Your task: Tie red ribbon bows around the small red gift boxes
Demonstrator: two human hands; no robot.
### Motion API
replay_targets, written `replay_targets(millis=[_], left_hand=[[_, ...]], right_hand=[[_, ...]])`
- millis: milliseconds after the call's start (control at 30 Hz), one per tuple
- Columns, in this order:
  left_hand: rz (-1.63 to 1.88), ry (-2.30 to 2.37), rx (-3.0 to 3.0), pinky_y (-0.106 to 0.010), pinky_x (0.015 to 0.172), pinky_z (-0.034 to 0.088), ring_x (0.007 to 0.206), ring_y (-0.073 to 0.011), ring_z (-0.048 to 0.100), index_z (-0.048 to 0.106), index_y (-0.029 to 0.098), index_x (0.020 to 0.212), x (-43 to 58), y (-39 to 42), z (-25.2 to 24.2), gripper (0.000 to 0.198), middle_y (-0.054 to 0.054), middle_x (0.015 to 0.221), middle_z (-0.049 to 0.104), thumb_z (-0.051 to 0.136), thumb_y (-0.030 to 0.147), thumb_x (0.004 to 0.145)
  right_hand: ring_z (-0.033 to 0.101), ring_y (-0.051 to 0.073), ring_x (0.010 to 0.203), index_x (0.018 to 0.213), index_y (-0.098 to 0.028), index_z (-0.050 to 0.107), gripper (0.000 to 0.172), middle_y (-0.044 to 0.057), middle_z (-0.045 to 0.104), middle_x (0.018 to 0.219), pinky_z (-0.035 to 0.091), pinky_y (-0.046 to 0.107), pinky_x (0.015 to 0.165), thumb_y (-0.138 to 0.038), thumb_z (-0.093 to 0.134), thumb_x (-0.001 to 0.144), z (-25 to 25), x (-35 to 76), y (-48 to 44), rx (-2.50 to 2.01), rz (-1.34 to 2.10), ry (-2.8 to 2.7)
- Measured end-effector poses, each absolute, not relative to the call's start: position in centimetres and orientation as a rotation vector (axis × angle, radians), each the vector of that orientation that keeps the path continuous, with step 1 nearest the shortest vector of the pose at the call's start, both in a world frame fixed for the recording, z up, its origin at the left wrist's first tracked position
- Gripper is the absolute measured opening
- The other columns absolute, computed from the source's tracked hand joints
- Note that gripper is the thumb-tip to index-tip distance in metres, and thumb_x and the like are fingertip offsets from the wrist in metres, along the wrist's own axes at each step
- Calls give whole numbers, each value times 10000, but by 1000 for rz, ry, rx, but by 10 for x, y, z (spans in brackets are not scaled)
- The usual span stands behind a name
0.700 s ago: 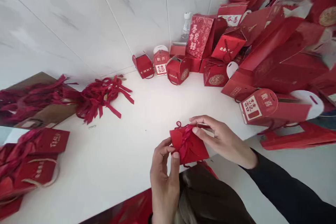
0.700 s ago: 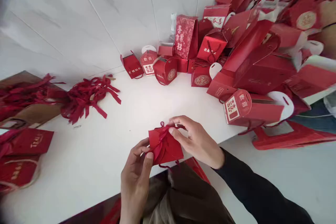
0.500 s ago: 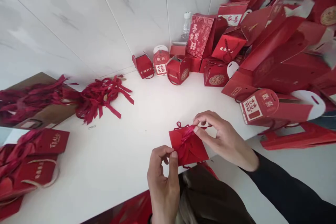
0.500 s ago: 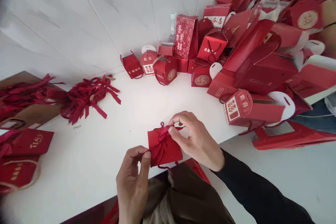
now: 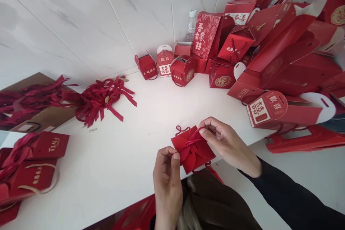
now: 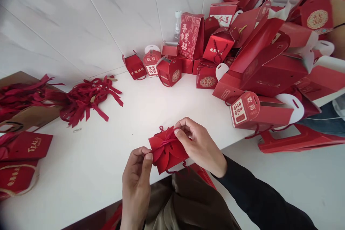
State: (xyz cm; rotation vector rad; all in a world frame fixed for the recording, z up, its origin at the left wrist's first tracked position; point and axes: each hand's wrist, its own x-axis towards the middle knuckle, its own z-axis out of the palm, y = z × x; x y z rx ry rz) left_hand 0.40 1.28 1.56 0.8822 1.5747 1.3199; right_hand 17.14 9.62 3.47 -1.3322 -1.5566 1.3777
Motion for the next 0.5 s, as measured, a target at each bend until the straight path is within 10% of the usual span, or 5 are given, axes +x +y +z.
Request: replay_targets(millis=[500], left_hand=[[1416, 1258, 517, -216, 728, 452, 821, -128, 529, 611, 219, 996, -7, 13, 13, 203, -21, 923, 581, 704, 361, 885]], right_hand=[[438, 154, 686, 947, -255, 572, 176, -34, 502, 762, 363, 278, 594, -428, 552, 978, 30, 174, 90, -1332, 1512, -1464]])
